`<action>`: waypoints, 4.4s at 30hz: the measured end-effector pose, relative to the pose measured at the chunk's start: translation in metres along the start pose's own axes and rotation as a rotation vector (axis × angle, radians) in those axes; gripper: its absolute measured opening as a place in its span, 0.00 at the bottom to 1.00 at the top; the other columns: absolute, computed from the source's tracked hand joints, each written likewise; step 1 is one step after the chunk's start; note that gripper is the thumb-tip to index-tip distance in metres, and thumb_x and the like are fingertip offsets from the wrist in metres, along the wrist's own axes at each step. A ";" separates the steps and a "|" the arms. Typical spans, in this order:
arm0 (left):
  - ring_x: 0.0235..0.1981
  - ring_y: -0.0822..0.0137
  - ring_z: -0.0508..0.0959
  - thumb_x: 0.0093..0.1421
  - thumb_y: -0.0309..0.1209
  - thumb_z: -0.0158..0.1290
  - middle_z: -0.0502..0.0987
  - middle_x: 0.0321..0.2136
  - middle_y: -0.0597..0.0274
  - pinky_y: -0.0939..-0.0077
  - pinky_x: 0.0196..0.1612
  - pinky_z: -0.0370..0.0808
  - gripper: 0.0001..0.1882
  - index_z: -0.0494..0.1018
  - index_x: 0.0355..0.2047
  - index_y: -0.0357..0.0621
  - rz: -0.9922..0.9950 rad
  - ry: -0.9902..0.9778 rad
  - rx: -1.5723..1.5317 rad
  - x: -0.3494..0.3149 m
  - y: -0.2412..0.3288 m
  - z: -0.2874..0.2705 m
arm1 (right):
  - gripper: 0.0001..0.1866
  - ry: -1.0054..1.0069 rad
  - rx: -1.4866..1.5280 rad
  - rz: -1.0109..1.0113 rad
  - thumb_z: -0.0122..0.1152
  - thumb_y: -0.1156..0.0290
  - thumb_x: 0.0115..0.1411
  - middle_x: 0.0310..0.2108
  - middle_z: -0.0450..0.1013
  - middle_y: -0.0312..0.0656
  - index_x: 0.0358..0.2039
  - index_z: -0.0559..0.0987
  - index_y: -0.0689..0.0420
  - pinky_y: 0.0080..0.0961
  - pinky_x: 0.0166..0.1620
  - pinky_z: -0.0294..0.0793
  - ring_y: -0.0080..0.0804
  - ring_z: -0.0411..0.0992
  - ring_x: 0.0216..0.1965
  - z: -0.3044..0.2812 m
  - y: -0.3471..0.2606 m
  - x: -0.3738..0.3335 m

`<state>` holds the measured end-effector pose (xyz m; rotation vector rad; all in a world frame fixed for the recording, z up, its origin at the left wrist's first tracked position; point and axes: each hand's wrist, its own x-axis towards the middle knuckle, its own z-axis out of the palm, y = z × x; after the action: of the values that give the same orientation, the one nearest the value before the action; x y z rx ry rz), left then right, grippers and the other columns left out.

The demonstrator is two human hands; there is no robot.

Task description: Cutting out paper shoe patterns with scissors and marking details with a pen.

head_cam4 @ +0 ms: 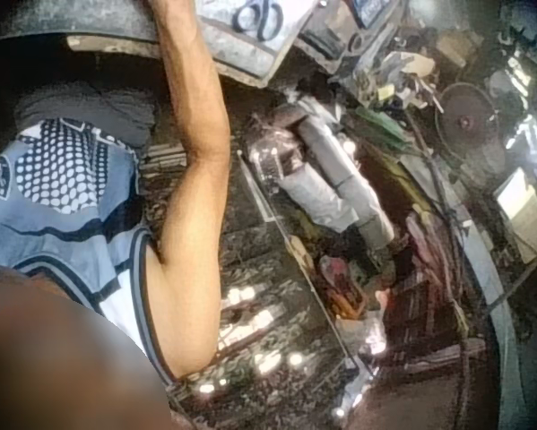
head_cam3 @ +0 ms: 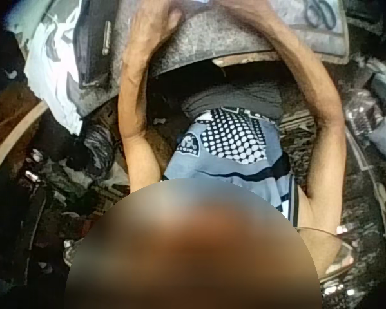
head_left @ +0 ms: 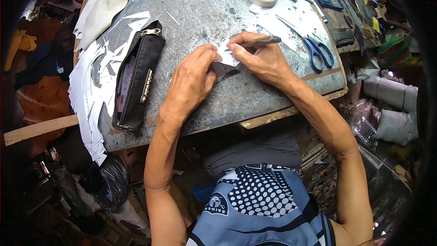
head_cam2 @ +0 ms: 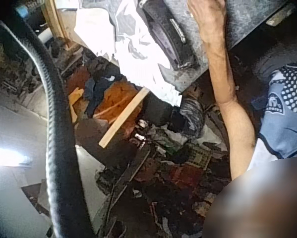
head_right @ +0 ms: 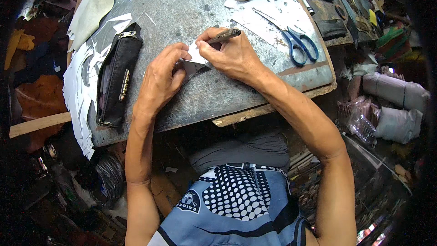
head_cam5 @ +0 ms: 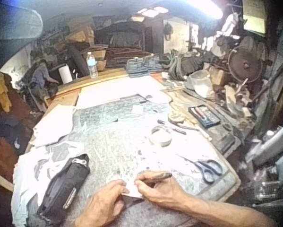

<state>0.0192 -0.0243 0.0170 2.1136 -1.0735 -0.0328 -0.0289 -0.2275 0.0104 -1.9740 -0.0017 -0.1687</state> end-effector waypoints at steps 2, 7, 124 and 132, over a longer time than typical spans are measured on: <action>0.44 0.50 0.80 0.50 0.14 0.54 0.77 0.47 0.50 0.63 0.46 0.77 0.17 0.71 0.40 0.39 0.006 0.007 0.008 -0.001 0.000 0.000 | 0.14 0.017 -0.003 -0.004 0.61 0.64 0.62 0.20 0.75 0.38 0.34 0.84 0.63 0.24 0.28 0.70 0.22 0.70 0.24 0.001 0.000 -0.001; 0.43 0.46 0.79 0.48 0.15 0.55 0.76 0.45 0.49 0.59 0.47 0.77 0.16 0.72 0.39 0.38 0.020 0.026 -0.013 -0.001 0.000 0.000 | 0.13 0.011 0.069 -0.019 0.61 0.64 0.62 0.20 0.75 0.38 0.34 0.84 0.63 0.23 0.26 0.68 0.21 0.69 0.23 0.000 0.004 0.000; 0.42 0.43 0.79 0.52 0.14 0.50 0.77 0.43 0.42 0.57 0.46 0.77 0.32 0.67 0.60 0.38 0.061 0.136 -0.012 -0.007 -0.009 0.007 | 0.15 -0.161 -0.291 0.185 0.56 0.64 0.60 0.22 0.74 0.56 0.32 0.78 0.66 0.42 0.35 0.73 0.48 0.76 0.27 -0.005 -0.035 0.000; 0.50 0.45 0.79 0.54 0.18 0.54 0.76 0.51 0.41 0.61 0.51 0.77 0.29 0.68 0.59 0.35 0.037 0.077 0.014 -0.005 -0.007 0.003 | 0.17 -0.134 -0.329 0.161 0.65 0.63 0.55 0.26 0.76 0.58 0.33 0.77 0.67 0.41 0.37 0.75 0.51 0.78 0.31 -0.001 -0.031 -0.002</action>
<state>0.0195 -0.0195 0.0092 2.0899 -1.0693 0.0730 -0.0338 -0.2154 0.0390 -2.2987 0.1041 0.0739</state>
